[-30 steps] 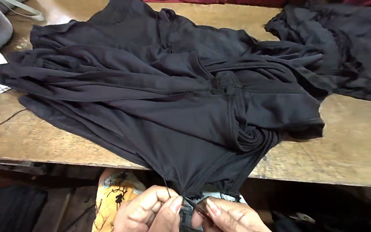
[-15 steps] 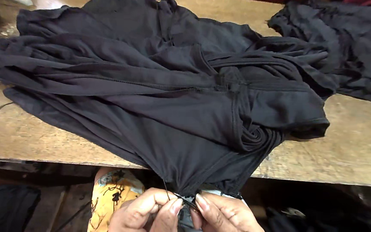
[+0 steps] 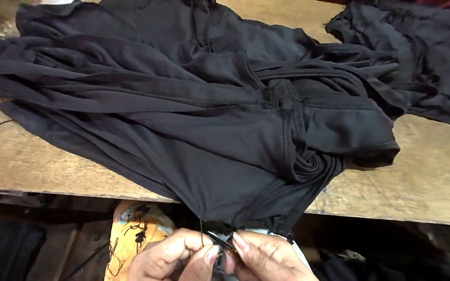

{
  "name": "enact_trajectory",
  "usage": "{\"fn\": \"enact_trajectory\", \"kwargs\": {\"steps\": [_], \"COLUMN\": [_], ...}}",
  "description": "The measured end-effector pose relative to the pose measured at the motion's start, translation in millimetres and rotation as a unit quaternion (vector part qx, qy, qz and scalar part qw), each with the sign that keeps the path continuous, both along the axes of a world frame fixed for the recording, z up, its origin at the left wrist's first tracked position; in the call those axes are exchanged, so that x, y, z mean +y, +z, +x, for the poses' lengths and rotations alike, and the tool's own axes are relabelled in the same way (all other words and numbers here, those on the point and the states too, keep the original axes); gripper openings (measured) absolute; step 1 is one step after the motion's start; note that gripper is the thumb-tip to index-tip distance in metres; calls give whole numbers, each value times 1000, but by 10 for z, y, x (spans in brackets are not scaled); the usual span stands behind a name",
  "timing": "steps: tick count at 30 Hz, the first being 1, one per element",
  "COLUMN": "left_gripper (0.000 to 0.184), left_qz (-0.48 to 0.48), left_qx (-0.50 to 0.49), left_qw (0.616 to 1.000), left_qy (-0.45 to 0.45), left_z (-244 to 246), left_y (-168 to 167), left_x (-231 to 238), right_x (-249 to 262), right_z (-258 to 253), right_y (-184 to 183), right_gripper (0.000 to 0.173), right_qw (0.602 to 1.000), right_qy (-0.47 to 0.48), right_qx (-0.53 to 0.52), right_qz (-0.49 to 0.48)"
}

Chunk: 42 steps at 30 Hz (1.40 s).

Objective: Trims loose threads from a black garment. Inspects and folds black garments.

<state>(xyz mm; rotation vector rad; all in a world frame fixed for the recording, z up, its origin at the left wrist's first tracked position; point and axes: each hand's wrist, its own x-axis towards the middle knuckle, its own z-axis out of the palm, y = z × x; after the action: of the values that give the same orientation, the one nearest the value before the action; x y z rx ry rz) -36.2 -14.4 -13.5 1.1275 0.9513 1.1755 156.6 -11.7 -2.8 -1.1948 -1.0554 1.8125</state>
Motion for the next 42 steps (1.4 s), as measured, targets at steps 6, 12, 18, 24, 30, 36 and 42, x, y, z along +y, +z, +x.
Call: {"fn": "enact_trajectory", "kwargs": {"steps": [6,12,18,24,30,36,42], "left_gripper": [11,11,10,27,15,12,11], "left_qz": [15,22,-4,-107,-189,-207,-193], "left_qx": [-37,-43,-29,-62,-128,-139,-101], "left_qw": [999,999,1000,991,974,967,976], "left_qy": [0,-4,-9,-41,15,57,6], "left_z": [-6,-19,13,8,374,587,416], "left_y": [24,-3,18,51,99,36,193], "left_x": [19,20,-12,29,126,143,-10], "right_x": [98,126,133,-70,-207,-171,82], "right_z": [-129,-234,-212,281,570,608,768], "right_y": [47,45,11,59,78,135,201], "right_gripper": [32,32,33,44,43,38,36], "right_qw": [999,998,999,999,998,994,974], "right_qy": [-19,-55,-44,7,-62,-6,97], "right_qx": [26,20,-11,1,-5,-64,-162], "right_qz": [-4,-10,13,35,21,92,121]}}
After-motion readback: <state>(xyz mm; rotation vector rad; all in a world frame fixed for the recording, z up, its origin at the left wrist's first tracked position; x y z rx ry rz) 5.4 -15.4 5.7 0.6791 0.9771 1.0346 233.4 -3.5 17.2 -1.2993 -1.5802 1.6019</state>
